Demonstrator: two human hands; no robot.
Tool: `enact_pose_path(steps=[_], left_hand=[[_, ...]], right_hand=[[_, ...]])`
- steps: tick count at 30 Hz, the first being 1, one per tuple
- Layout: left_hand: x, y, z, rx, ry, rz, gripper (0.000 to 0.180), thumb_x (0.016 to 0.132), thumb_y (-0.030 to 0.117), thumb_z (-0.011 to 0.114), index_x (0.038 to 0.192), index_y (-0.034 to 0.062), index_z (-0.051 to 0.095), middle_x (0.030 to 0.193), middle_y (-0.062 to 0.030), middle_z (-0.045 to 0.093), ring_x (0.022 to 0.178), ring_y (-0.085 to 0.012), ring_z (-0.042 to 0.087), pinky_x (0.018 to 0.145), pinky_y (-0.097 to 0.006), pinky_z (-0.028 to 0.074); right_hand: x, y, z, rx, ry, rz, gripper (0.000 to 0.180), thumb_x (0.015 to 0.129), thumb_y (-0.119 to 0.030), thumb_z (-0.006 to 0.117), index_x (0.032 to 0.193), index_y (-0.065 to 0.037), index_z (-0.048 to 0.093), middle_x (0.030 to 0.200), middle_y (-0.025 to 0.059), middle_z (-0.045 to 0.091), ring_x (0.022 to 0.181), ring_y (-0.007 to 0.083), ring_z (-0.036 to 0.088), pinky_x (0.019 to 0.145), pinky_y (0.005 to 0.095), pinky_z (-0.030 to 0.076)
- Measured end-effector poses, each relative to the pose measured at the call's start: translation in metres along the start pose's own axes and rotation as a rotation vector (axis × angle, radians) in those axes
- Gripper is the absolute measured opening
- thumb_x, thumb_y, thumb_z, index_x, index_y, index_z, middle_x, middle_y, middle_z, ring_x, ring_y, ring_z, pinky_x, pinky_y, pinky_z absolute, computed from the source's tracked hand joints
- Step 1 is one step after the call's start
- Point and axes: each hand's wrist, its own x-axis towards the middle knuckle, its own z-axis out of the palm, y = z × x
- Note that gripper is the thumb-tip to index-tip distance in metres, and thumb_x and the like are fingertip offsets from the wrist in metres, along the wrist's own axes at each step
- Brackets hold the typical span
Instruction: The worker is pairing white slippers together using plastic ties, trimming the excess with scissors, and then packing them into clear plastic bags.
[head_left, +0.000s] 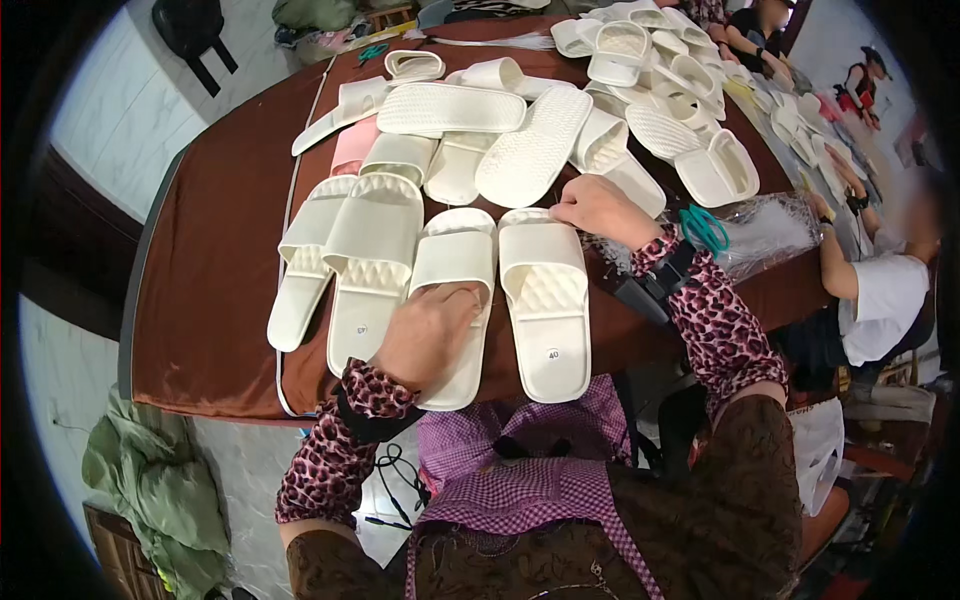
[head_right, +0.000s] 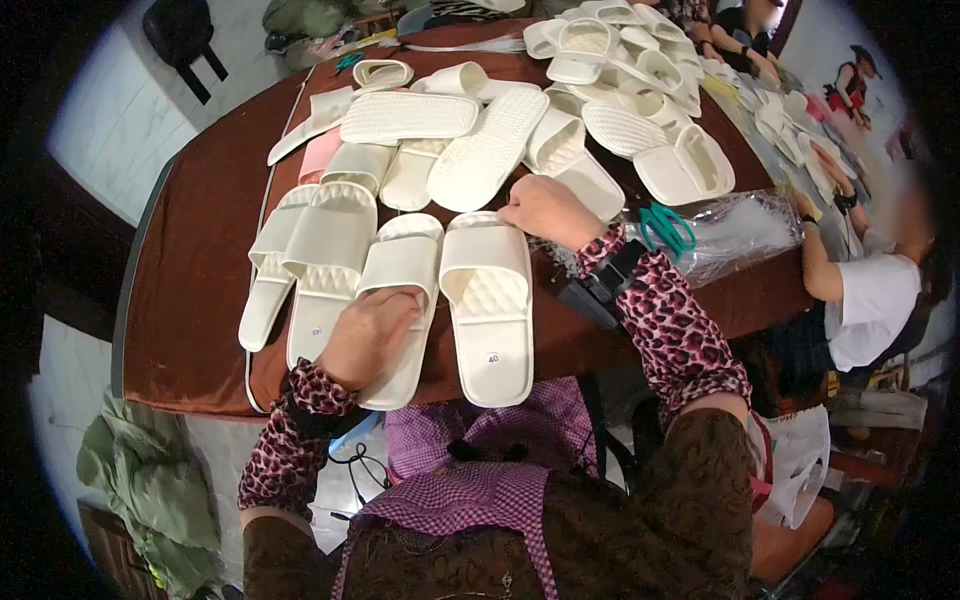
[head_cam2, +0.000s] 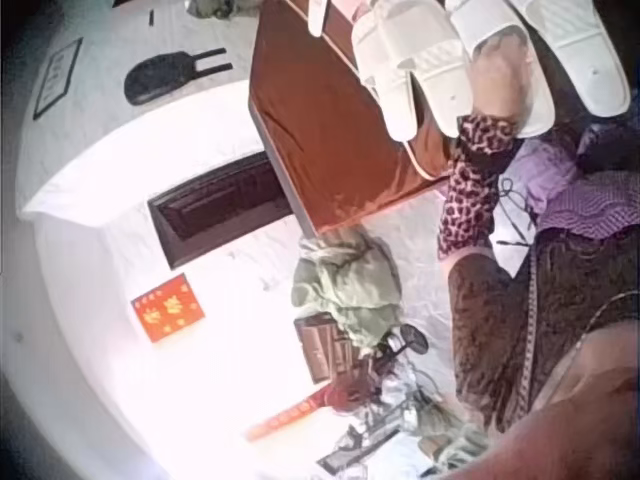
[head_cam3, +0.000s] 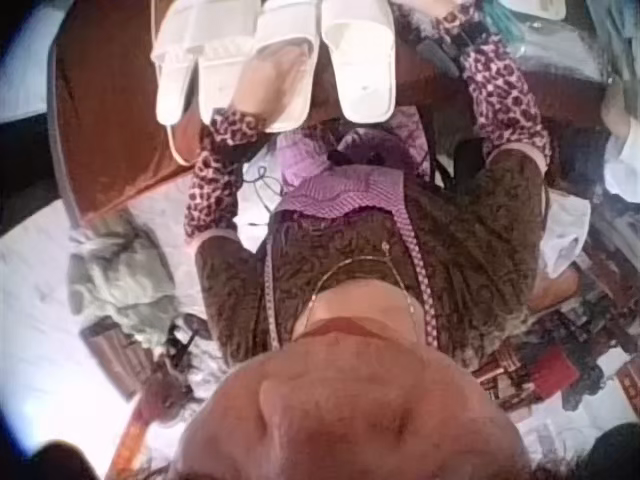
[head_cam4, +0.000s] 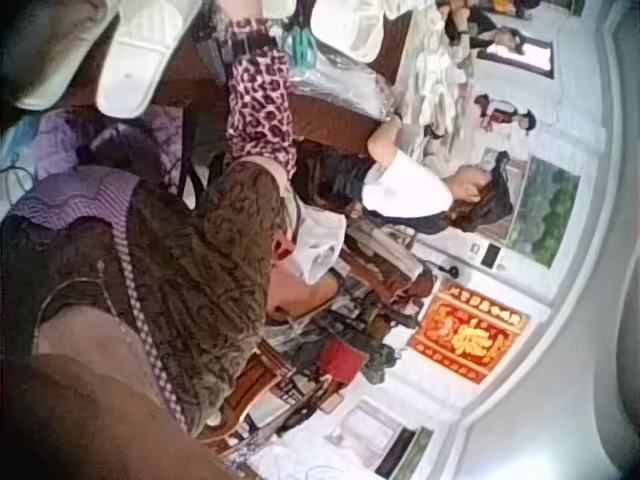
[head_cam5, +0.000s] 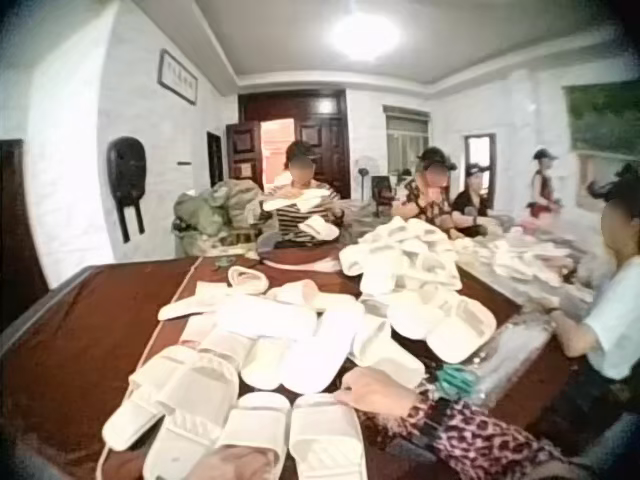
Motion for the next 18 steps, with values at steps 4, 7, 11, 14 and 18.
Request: enact_pose_path(steps=[4,7,11,14,18], left_hand=[[0.000,0.000,-0.002,0.015,-0.028,-0.039,0.011,0.081,0.007,0.057,0.090,0.0010,0.059,0.095,-0.0139,0.063,0.084,-0.0330,0.060,0.076,-0.040,0.049],[-0.003,-0.001,-0.004,-0.005,-0.045,-0.060,0.012,0.082,0.006,0.057,0.092,0.0000,0.060,0.098,-0.0146,0.063,0.085,-0.0340,0.060,0.077,-0.040,0.048],[-0.002,-0.002,-0.002,0.012,0.047,-0.009,0.009,0.081,0.009,0.057,0.087,0.0025,0.059,0.094,-0.0118,0.063,0.082,-0.0305,0.061,0.073,-0.040,0.049],[0.000,-0.007,0.000,0.026,0.056,0.011,0.009,0.082,0.009,0.058,0.087,0.0028,0.059,0.095,-0.0113,0.063,0.082,-0.0306,0.061,0.073,-0.040,0.049],[-0.004,-0.007,0.002,0.023,0.058,0.007,0.009,0.082,0.010,0.058,0.087,0.0032,0.060,0.094,-0.0109,0.064,0.082,-0.0306,0.061,0.073,-0.040,0.049]], right_hand=[[0.001,0.004,0.002,0.152,0.037,0.029,0.028,0.070,-0.025,0.064,0.071,0.003,0.066,0.072,0.0203,0.064,0.072,0.0342,0.063,0.067,0.0403,0.049],[-0.004,0.000,0.001,0.214,0.056,0.073,0.025,0.070,-0.022,0.063,0.072,0.003,0.065,0.072,0.0194,0.064,0.070,0.0327,0.062,0.066,0.0384,0.049],[-0.010,-0.017,-0.009,0.314,0.066,0.057,0.020,0.072,-0.017,0.061,0.077,0.002,0.064,0.074,0.0173,0.064,0.070,0.0297,0.063,0.065,0.0364,0.049],[-0.002,-0.033,-0.013,0.348,0.055,-0.046,0.019,0.074,-0.016,0.060,0.078,0.002,0.064,0.074,0.0153,0.065,0.068,0.0270,0.062,0.064,0.0354,0.048],[0.021,-0.064,-0.010,0.405,-0.035,-0.214,0.013,0.079,-0.010,0.059,0.083,0.003,0.061,0.067,0.0034,0.058,0.062,0.0094,0.052,0.059,0.0246,0.043]])
